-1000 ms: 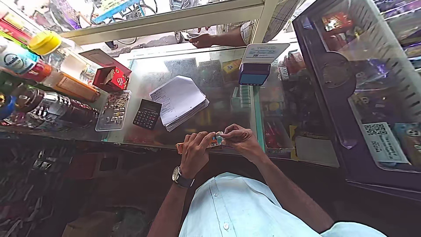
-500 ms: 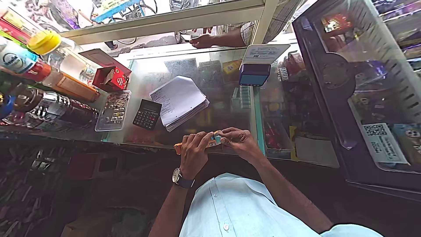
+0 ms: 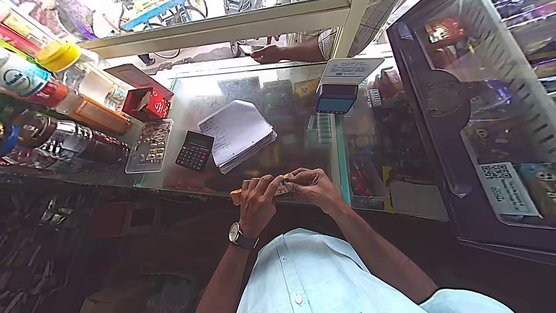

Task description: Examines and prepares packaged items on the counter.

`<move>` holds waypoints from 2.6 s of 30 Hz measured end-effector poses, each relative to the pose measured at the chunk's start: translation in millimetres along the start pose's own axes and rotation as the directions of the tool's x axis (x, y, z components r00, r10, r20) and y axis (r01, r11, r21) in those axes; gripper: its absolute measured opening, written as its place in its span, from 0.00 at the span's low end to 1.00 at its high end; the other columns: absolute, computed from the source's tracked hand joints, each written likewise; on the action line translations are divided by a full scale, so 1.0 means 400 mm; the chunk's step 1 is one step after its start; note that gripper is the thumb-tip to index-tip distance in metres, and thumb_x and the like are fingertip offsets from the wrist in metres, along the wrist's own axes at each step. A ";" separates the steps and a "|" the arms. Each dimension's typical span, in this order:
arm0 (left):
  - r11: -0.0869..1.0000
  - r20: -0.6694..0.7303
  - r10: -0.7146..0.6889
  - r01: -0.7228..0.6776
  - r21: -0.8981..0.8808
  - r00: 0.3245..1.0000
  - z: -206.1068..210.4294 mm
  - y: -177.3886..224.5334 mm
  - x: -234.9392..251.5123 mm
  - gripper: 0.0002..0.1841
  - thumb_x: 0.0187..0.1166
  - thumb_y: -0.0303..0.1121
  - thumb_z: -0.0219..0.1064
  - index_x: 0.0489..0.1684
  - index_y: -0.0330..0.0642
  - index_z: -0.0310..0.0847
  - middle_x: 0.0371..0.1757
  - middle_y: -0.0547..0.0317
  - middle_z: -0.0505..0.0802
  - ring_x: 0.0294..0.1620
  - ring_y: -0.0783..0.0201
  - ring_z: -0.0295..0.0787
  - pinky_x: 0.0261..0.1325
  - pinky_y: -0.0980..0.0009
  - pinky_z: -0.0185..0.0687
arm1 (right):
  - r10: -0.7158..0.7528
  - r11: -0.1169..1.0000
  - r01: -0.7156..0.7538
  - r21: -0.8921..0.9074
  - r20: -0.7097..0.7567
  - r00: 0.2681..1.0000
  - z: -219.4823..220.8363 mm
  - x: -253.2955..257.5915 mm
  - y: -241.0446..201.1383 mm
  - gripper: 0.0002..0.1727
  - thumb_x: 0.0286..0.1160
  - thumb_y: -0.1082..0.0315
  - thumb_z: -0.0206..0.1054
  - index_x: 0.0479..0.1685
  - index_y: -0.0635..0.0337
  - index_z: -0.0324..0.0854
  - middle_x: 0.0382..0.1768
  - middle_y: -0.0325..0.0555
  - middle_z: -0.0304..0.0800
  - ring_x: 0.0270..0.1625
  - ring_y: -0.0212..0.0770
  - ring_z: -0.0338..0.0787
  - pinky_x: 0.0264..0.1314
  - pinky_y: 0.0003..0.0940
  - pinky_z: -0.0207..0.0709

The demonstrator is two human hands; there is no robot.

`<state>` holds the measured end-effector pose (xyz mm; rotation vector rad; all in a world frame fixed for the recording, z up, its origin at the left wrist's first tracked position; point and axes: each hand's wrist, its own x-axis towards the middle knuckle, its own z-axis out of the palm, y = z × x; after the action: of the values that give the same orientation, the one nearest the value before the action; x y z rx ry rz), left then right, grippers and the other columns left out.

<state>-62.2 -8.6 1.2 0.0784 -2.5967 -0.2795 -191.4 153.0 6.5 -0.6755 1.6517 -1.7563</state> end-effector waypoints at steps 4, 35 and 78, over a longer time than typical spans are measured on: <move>1.000 -0.006 0.005 -0.005 0.008 1.000 0.002 -0.003 -0.001 0.20 0.72 0.26 0.67 0.62 0.54 0.90 0.55 0.57 0.94 0.49 0.55 0.90 0.54 0.56 0.80 | -0.041 0.996 0.042 -0.074 0.020 0.999 0.002 0.004 -0.003 0.05 0.68 0.70 0.78 0.38 0.60 0.94 0.47 0.41 0.92 0.47 0.26 0.90 0.50 0.19 0.85; 0.587 0.220 -0.379 0.417 -0.694 0.899 -0.054 0.093 0.025 0.29 0.56 0.31 0.86 0.58 0.34 0.82 0.51 0.53 0.92 0.48 0.68 0.93 0.50 0.71 0.94 | 0.023 0.952 -0.031 0.305 0.030 0.999 0.006 0.018 -0.051 0.12 0.77 0.75 0.71 0.57 0.66 0.87 0.43 0.45 0.96 0.44 0.34 0.95 0.52 0.30 0.90; -0.015 0.379 -0.593 0.461 -0.888 0.711 -0.174 0.089 -0.043 0.06 0.78 0.21 0.68 0.46 0.28 0.86 0.36 0.53 0.93 0.33 0.66 0.91 0.40 0.70 0.93 | 0.049 0.998 -0.055 0.010 0.293 0.955 0.080 -0.011 -0.139 0.04 0.69 0.74 0.75 0.38 0.62 0.94 0.31 0.38 0.97 0.34 0.24 0.93 0.42 0.20 0.87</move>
<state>-12.1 15.4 59.0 0.6348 -1.6196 -2.0787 -170.4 135.6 64.8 -0.8326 1.4360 -1.5474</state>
